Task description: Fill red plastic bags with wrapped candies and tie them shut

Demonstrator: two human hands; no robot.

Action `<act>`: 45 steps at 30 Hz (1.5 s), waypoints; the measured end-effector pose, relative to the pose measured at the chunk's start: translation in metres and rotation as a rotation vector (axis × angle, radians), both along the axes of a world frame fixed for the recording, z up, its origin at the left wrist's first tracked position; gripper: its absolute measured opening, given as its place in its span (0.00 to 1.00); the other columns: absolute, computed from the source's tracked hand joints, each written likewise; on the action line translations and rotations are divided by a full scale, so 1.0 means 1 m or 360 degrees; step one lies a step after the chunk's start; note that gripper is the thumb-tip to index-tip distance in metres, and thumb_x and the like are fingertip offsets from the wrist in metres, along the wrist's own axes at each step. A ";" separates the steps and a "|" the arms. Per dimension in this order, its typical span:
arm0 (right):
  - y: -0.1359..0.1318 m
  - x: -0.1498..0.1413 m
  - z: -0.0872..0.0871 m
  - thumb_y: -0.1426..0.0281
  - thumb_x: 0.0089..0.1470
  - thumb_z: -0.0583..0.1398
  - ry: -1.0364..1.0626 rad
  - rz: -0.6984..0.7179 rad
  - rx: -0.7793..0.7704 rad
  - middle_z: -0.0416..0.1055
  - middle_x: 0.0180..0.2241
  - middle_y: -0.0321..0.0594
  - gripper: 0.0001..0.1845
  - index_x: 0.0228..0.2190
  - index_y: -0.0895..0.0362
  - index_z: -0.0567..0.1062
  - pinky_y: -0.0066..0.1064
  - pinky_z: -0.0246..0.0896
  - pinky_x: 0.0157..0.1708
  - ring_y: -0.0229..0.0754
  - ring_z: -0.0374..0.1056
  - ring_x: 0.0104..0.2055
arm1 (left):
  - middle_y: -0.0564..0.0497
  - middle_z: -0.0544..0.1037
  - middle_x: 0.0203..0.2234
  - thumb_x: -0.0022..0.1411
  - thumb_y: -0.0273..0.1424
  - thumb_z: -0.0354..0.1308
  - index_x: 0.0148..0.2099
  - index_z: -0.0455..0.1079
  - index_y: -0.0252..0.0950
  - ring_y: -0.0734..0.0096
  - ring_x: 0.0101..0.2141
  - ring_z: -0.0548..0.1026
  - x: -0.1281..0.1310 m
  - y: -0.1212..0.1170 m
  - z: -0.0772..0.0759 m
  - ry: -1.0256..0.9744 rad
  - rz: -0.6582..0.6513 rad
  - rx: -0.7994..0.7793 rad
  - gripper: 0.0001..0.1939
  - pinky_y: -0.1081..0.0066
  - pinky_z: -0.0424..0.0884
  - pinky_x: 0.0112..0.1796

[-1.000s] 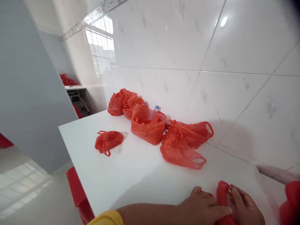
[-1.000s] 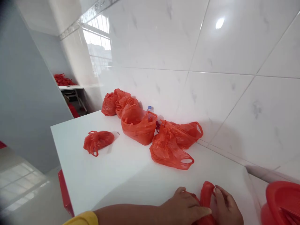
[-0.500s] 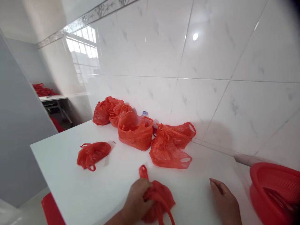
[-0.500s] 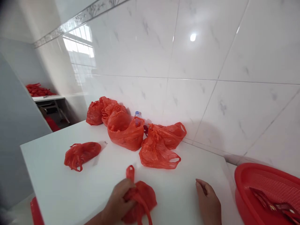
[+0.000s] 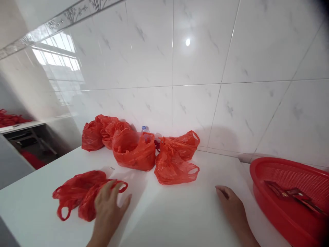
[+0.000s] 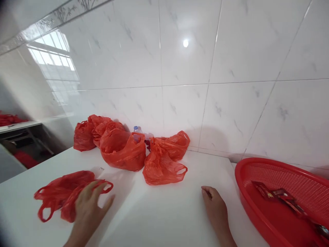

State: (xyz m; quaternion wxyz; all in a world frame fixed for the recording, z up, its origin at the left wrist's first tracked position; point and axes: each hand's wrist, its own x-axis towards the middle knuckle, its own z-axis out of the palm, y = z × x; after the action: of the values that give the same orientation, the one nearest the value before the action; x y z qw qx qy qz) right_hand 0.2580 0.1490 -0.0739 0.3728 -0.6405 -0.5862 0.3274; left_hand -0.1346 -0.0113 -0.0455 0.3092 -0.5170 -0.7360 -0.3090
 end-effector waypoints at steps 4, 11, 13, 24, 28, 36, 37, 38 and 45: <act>0.002 0.003 -0.004 0.55 0.47 0.52 -0.0035 0.0021 -0.0007 0.72 0.43 0.39 0.21 0.37 0.53 0.73 0.35 0.60 0.46 0.46 0.67 0.46 | 0.41 0.60 0.56 0.57 0.30 0.54 0.52 0.63 0.40 0.56 0.55 0.62 0.040 0.026 -0.009 -0.0098 -0.0615 -0.0311 0.19 0.55 0.64 0.51; 0.011 0.008 -0.015 0.55 0.47 0.51 -0.0136 0.0071 0.0020 0.72 0.44 0.41 0.21 0.37 0.53 0.73 0.38 0.62 0.45 0.47 0.68 0.45 | 0.41 0.47 0.64 0.52 0.32 0.61 0.64 0.51 0.42 0.50 0.62 0.49 0.112 0.104 -0.015 -0.0471 -0.0788 -0.0348 0.38 0.49 0.55 0.56; 0.010 0.004 -0.017 0.56 0.48 0.51 -0.0158 0.0102 0.0120 0.71 0.44 0.43 0.21 0.37 0.55 0.73 0.38 0.63 0.45 0.47 0.68 0.44 | 0.39 0.43 0.64 0.49 0.38 0.63 0.64 0.50 0.41 0.45 0.62 0.48 0.124 0.119 -0.021 -0.0651 -0.0642 -0.0318 0.43 0.47 0.55 0.56; -0.034 -0.061 0.003 0.70 0.55 0.54 -0.0643 0.0417 0.1291 0.66 0.51 0.47 0.20 0.51 0.55 0.66 0.46 0.60 0.51 0.49 0.62 0.53 | 0.48 0.68 0.36 0.55 0.23 0.51 0.34 0.65 0.37 0.65 0.39 0.69 0.119 0.112 -0.026 -0.0839 -0.1009 -0.0242 0.05 0.61 0.69 0.41; -0.049 -0.069 0.013 0.72 0.56 0.54 -0.0702 0.0528 0.1418 0.72 0.45 0.43 0.16 0.47 0.54 0.70 0.47 0.56 0.54 0.48 0.65 0.51 | 0.51 0.67 0.30 0.53 0.20 0.48 0.29 0.61 0.37 0.69 0.32 0.68 0.130 0.108 -0.022 -0.0851 -0.1145 -0.0280 0.07 0.68 0.68 0.35; -0.040 -0.063 0.002 0.70 0.57 0.52 -0.0648 0.0462 0.0709 0.70 0.46 0.45 0.19 0.50 0.56 0.67 0.33 0.66 0.38 0.43 0.70 0.41 | 0.46 0.72 0.37 0.53 0.30 0.58 0.26 0.62 0.36 0.60 0.42 0.69 0.133 0.105 -0.022 -0.0592 -0.1487 -0.0335 0.08 0.59 0.66 0.44; -0.039 -0.063 0.001 0.69 0.54 0.55 -0.0658 0.0461 0.0651 0.68 0.48 0.45 0.22 0.51 0.55 0.66 0.34 0.66 0.38 0.44 0.70 0.42 | 0.48 0.72 0.33 0.55 0.33 0.57 0.27 0.62 0.37 0.62 0.38 0.70 0.133 0.103 -0.021 -0.0634 -0.1511 -0.0372 0.09 0.60 0.66 0.43; -0.038 -0.062 0.001 0.67 0.52 0.58 -0.0668 0.0473 0.0598 0.67 0.49 0.45 0.26 0.53 0.54 0.64 0.35 0.65 0.39 0.46 0.69 0.43 | 0.50 0.72 0.30 0.58 0.34 0.54 0.28 0.62 0.37 0.65 0.35 0.71 0.133 0.102 -0.021 -0.0711 -0.1499 -0.0406 0.09 0.62 0.68 0.40; -0.044 -0.064 0.009 0.73 0.46 0.59 -0.0742 0.0649 0.0510 0.69 0.38 0.38 0.18 0.41 0.50 0.70 0.29 0.61 0.33 0.41 0.68 0.37 | 0.39 0.57 0.59 0.52 0.37 0.61 0.62 0.50 0.38 0.52 0.57 0.60 0.136 0.107 -0.021 -0.0952 -0.1078 -0.0227 0.39 0.53 0.65 0.50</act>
State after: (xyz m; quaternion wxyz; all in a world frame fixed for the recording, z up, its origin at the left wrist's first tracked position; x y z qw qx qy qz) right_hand 0.1935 0.1050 -0.0651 0.2517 -0.5010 -0.8155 0.1439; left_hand 0.0018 0.0961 -0.0661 -0.0717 -0.6364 -0.6019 -0.4771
